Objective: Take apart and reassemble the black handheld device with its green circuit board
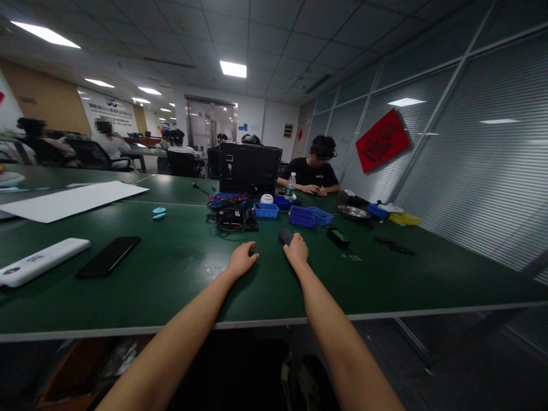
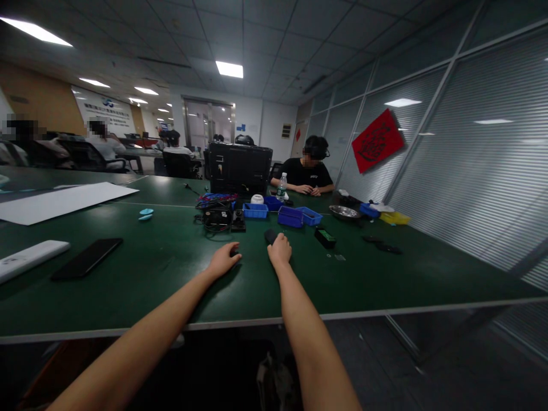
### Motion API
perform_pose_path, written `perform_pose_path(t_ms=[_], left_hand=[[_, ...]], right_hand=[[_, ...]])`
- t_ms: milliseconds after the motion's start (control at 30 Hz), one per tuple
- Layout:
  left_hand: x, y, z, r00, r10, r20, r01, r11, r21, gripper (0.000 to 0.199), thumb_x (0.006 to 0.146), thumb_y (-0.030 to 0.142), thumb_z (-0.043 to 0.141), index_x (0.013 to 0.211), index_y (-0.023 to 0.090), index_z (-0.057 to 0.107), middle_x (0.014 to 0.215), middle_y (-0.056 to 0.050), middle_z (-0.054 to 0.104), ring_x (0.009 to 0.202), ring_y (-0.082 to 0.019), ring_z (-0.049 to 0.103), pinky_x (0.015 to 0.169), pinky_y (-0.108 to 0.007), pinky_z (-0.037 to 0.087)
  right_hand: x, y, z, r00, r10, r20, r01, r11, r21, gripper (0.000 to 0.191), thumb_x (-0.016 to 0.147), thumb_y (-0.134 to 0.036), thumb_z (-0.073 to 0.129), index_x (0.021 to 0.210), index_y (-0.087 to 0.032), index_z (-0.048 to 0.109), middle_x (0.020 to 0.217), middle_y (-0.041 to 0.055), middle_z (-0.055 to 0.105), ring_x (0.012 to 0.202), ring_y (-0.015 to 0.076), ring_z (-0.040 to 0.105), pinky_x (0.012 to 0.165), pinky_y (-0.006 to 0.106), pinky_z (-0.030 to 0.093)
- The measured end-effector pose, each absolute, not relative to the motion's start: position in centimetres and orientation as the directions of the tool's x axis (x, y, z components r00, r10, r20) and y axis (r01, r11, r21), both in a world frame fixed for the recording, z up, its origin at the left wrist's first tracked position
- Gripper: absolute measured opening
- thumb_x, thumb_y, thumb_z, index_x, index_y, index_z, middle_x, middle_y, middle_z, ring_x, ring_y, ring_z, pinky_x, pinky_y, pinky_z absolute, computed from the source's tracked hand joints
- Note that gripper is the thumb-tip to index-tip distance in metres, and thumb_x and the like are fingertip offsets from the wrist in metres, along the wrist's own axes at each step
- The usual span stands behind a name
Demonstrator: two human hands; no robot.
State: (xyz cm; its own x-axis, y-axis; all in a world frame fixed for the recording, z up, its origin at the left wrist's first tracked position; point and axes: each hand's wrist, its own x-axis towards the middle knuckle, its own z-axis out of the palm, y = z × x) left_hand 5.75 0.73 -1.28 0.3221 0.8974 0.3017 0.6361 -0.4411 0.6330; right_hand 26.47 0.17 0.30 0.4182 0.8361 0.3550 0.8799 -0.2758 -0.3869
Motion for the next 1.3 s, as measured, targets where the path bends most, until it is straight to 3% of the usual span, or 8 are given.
perform_pose_path(t_ms=[133,300,433,600,833,1033,1167,1300], left_hand=[[5.9,0.7,-1.3,0.312,0.903,0.294,0.649,-0.429,0.628,0.047,0.074,0.029,0.056,0.119,0.017,0.05,0.114,-0.007,0.059,0.102,-0.018,0.054,0.089,-0.027,0.039],[5.9,0.9,-1.5,0.315,0.892,0.324,0.643,-0.452,0.618,0.047,0.073,0.028,0.057,0.118,0.017,0.051,0.112,-0.007,0.059,0.102,-0.017,0.055,0.089,-0.027,0.039],[5.9,0.7,-1.3,0.309,0.897,0.317,0.64,-0.442,0.628,0.046,0.074,0.028,0.056,0.118,0.017,0.051,0.113,-0.007,0.059,0.102,-0.017,0.055,0.089,-0.027,0.039],[5.9,0.6,-1.1,0.305,0.905,0.297,0.647,-0.426,0.633,0.046,0.074,0.028,0.056,0.118,0.018,0.051,0.113,-0.006,0.059,0.103,-0.018,0.054,0.09,-0.027,0.039],[5.8,1.1,-1.7,0.311,0.891,0.331,0.637,-0.454,0.623,0.044,0.074,0.03,0.056,0.117,0.018,0.052,0.111,-0.006,0.06,0.1,-0.017,0.056,0.087,-0.026,0.041],[6.1,1.5,-2.0,0.215,0.907,0.361,0.614,-0.413,0.672,0.055,0.074,0.043,0.055,0.122,0.016,0.046,0.108,-0.008,0.061,0.092,-0.017,0.058,0.082,-0.028,0.043],[6.1,1.7,-2.2,0.174,0.913,0.369,0.611,-0.394,0.687,0.06,0.073,0.043,0.056,0.125,0.015,0.042,0.111,-0.01,0.059,0.088,-0.017,0.058,0.081,-0.028,0.044],[6.1,1.7,-2.2,0.176,0.913,0.367,0.615,-0.394,0.684,0.061,0.072,0.041,0.058,0.126,0.016,0.041,0.111,-0.009,0.059,0.089,-0.017,0.058,0.082,-0.028,0.043]], right_hand=[[25.1,-0.2,0.2,0.304,0.85,0.431,0.95,-0.236,-0.205,0.035,0.075,-0.022,0.056,0.107,-0.015,0.043,0.108,0.0167,0.049,0.097,0.025,0.05,0.076,0.035,0.04],[23.3,-0.8,0.2,0.17,0.877,0.45,0.985,-0.137,-0.104,0.047,0.075,-0.042,0.057,0.112,-0.017,0.043,0.117,0.0166,0.043,0.103,0.0273,0.044,0.079,0.039,0.038],[23.2,-0.9,0.7,0.255,0.863,0.437,0.953,-0.149,-0.263,0.051,0.08,-0.051,0.044,0.118,-0.017,0.043,0.116,0.0161,0.045,0.105,0.0264,0.044,0.08,0.037,0.038],[24.6,-0.4,0.8,0.447,0.858,0.253,0.806,-0.263,-0.531,0.055,0.082,-0.052,0.037,0.12,-0.014,0.046,0.112,0.0153,0.053,0.101,0.0251,0.051,0.077,0.033,0.04],[24.6,0.3,0.0,0.398,0.877,0.27,0.796,-0.184,-0.577,0.037,0.078,-0.039,0.046,0.103,-0.015,0.056,0.098,0.0126,0.06,0.088,0.0218,0.057,0.07,0.029,0.04],[23.4,0.3,-0.6,0.185,0.932,0.312,0.748,0.072,-0.659,0.035,0.082,-0.044,0.04,0.075,-0.017,0.061,0.071,0.0059,0.064,0.069,0.0167,0.06,0.065,0.025,0.042],[24.2,1.8,-1.2,0.324,0.86,0.395,0.648,0.103,-0.755,0.034,0.081,-0.029,0.04,0.107,-0.015,0.057,0.103,0.01,0.062,0.094,0.0181,0.058,0.084,0.028,0.041],[25.4,3.7,-2.3,0.328,0.903,0.277,0.471,0.098,-0.877,0.055,0.078,-0.023,0.044,0.132,-0.014,0.035,0.125,0.0112,0.05,0.115,0.0187,0.047,0.099,0.034,0.031]])
